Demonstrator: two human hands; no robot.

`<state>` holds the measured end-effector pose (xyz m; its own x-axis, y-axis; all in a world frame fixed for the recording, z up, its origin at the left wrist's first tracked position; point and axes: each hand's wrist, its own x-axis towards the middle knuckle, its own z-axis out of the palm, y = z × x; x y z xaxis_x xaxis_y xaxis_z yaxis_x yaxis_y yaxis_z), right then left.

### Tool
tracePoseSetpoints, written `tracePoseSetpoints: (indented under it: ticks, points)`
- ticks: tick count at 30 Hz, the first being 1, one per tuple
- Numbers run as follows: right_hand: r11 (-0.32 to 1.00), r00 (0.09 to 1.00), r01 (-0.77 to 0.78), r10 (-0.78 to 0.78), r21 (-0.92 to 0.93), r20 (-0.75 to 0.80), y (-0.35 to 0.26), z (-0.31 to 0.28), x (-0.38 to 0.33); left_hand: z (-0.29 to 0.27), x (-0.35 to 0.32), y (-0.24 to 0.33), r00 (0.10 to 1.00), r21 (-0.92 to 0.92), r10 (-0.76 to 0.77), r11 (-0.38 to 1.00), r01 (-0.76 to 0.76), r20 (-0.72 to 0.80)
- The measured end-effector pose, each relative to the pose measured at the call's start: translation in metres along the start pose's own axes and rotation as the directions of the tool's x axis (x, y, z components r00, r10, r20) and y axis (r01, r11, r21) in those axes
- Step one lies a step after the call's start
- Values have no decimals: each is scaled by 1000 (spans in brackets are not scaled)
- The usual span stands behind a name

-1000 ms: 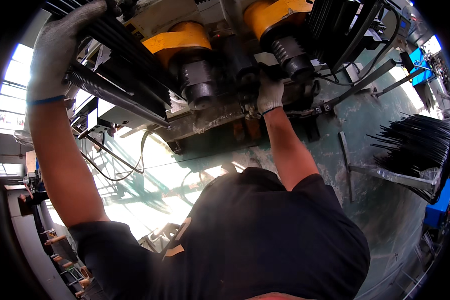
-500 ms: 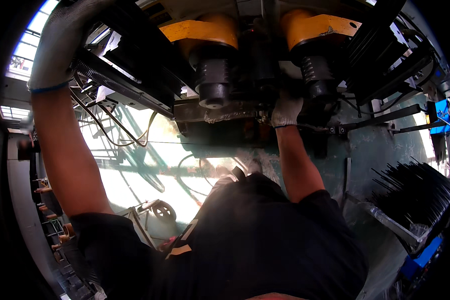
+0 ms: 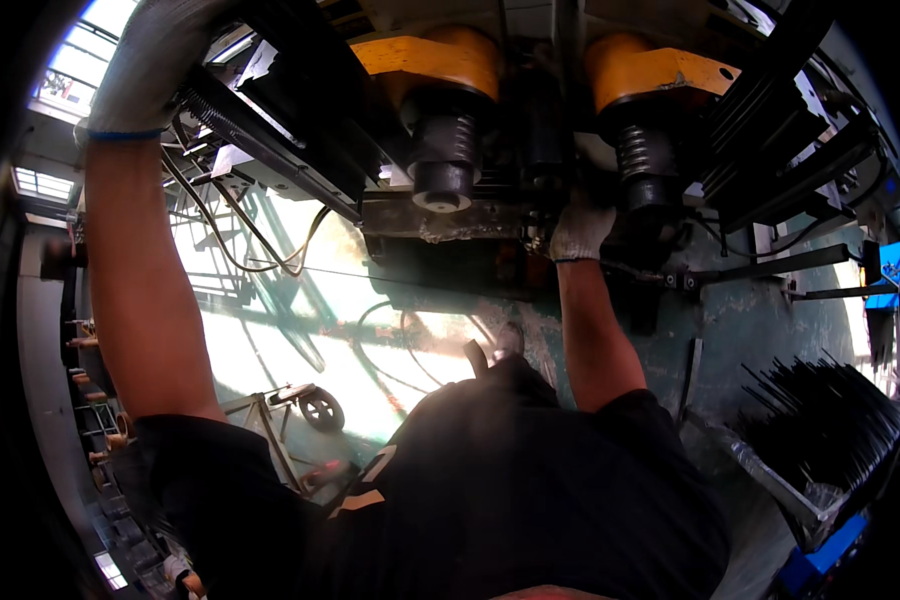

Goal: The person repeatedly picks up bundles of straight metal rods, feeds them into a bending machine, and removes the bent rods. The bent rods are then placed into a nearby metal cart. The person is barefoot throughout the task.

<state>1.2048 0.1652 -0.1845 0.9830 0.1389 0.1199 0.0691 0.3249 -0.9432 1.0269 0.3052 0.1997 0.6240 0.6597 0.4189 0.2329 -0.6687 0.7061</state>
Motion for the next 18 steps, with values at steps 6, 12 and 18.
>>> tracePoseSetpoints:
  ticks: [6,12,18]
  points:
    - [921,931,-365,362,138,47,-11,9,-9,-6,-22,-4,999,-175,-32,984,24,-42]
    - [877,949,-303,240,373,207,17,-36,-22,-55,-60,-5,996,-103,89,991,-90,-14]
    - [978,964,-188,202,-91,172,-46,-108,-143,-133,-210,-41,970,-28,226,973,-229,-88]
